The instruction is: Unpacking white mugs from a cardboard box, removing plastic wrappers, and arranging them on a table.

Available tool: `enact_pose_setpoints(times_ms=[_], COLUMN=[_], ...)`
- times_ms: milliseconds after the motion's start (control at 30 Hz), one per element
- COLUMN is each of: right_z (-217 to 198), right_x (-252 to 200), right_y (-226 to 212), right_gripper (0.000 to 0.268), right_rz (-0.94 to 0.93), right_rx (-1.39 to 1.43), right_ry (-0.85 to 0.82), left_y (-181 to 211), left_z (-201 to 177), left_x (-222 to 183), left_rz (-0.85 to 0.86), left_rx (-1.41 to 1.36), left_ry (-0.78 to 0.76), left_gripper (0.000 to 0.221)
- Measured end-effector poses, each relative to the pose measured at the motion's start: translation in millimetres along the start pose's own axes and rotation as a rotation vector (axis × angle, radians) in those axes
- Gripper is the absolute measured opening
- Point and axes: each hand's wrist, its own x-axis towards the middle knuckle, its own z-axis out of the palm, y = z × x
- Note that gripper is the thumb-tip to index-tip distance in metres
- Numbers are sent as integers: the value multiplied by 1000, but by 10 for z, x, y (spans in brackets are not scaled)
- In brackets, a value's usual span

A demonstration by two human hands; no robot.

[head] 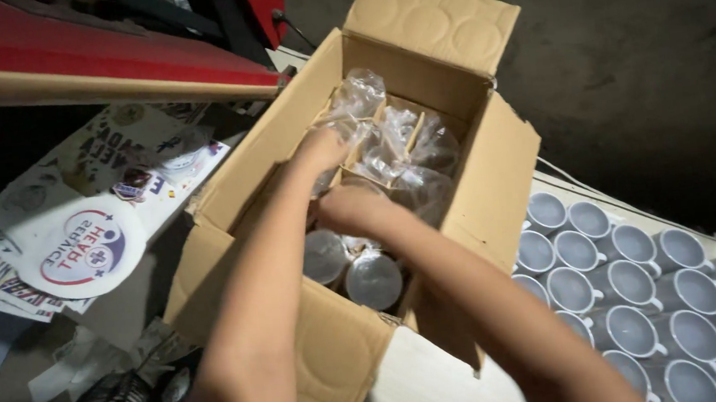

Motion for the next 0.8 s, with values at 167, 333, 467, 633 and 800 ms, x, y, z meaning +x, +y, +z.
enact_pose_setpoints(times_ms=[167, 333, 467, 633, 800], right_z=[753, 707, 1032, 1017, 927], right_x=[807, 671, 776, 803, 770], right_y=[433, 191, 331, 361, 417], right_gripper=[36, 48, 44, 44, 45], right_rz=[-165, 143, 96, 126, 32], right_rx=[13, -87, -237, -222, -395], right_ry=[-20, -116, -102, -138, -9], left_y=[-348, -16, 470, 278, 127], left_z=[333, 238, -209, 35, 96], left_x=[127, -80, -508, -316, -211], left_rz=[-29, -103, -216, -187, -169], left_rx=[-43, -142, -90, -55, -123], left_ry=[59, 20, -80, -75, 0], left_gripper=[32, 30, 31, 29, 30])
